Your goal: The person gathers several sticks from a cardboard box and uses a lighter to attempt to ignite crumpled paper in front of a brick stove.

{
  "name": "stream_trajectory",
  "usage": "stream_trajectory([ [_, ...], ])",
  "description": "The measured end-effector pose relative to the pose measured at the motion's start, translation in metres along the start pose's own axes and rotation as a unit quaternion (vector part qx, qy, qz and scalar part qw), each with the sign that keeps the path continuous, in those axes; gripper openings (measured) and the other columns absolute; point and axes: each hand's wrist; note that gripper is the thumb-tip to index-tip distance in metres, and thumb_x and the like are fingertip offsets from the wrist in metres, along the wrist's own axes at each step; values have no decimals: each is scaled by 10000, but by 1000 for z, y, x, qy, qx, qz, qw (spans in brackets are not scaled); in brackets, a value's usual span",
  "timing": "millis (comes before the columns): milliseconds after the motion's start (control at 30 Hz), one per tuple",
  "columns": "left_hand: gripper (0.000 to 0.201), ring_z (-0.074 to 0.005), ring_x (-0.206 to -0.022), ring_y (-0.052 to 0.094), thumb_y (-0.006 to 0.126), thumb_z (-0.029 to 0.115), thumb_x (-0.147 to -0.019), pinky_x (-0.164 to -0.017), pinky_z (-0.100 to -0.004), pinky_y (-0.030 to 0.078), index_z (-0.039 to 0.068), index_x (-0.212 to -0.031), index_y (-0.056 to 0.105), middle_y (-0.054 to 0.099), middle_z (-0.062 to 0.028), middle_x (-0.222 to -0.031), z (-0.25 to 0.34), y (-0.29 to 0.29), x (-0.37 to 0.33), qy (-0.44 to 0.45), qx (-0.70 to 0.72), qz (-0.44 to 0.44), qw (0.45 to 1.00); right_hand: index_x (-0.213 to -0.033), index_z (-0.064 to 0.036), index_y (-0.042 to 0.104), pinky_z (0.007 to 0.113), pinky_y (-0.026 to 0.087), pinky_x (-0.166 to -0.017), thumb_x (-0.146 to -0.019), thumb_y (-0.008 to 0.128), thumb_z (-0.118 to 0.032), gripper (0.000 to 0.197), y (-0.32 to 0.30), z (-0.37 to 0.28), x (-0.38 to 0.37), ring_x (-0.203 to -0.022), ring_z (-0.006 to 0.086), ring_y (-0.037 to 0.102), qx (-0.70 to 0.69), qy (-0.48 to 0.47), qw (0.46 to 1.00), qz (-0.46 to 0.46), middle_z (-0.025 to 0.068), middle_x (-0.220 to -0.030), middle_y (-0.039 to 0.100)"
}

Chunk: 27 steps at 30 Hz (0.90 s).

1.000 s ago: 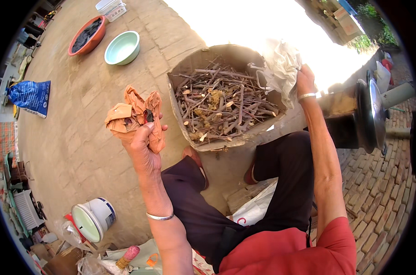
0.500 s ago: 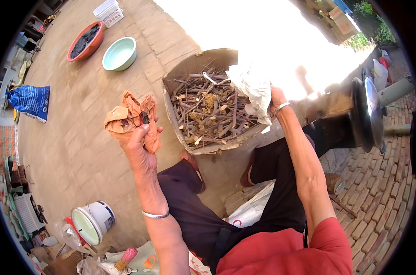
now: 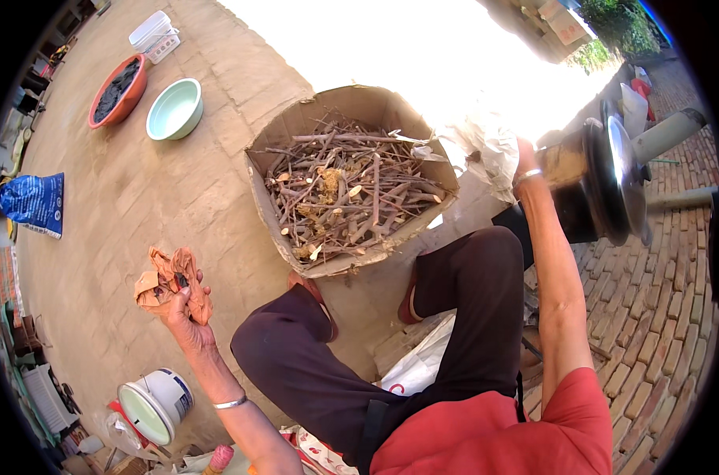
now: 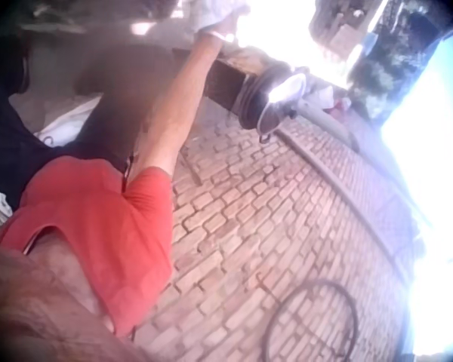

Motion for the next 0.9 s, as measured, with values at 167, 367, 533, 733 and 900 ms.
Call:
stream_trajectory([
  [167,537,-257,-856,679,541,-13,-770,-604,-340,598,-24,-1300,454,635,-167,-1078,-78,-63,3,-111,-6,84,990,-1148,109,558,374,594,-668,-889,591,-39,301,-59,-6,-7,-786,268,691,71,9,995,69,199,-985,665],
  [367,714,-322,-981,646,551,-55,-696,-776,-412,579,51,-1381,381,576,-174,-1196,-176,-121,10,-129,-31,166,977,-1040,102,625,344,541,-638,-863,592,-40,229,-81,52,-38,-751,233,672,195,4,972,132,165,-898,681],
  [533,819,-365,-1113,587,575,-44,-659,-952,-461,483,83,-1430,332,547,-158,-1267,-222,-85,4,-106,-131,168,971,-975,87,646,414,492,-779,-836,597,-214,335,-136,120,-88,-885,390,642,526,-20,834,168,294,-952,657],
  [733,828,-370,-1162,556,586,-26,-668,-994,-467,451,98,-1441,319,530,-159,-1295,-266,-108,1,-124,-537,153,820,-1017,27,599,433,493,-832,-801,582,-129,267,-107,148,-92,-952,403,628,660,-12,742,121,250,-987,659],
  [900,835,-377,-1224,506,622,19,-695,-1036,-483,414,101,-1458,293,482,-170,-1353,-283,-101,2,-164,-620,152,752,-965,10,558,443,490,-720,-853,535,-74,142,17,71,-15,-811,393,635,555,-169,796,-172,225,-829,630],
])
Point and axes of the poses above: each hand's wrist, its own x-axis away from the middle knuckle, its own y-axis out of the palm, z = x × y
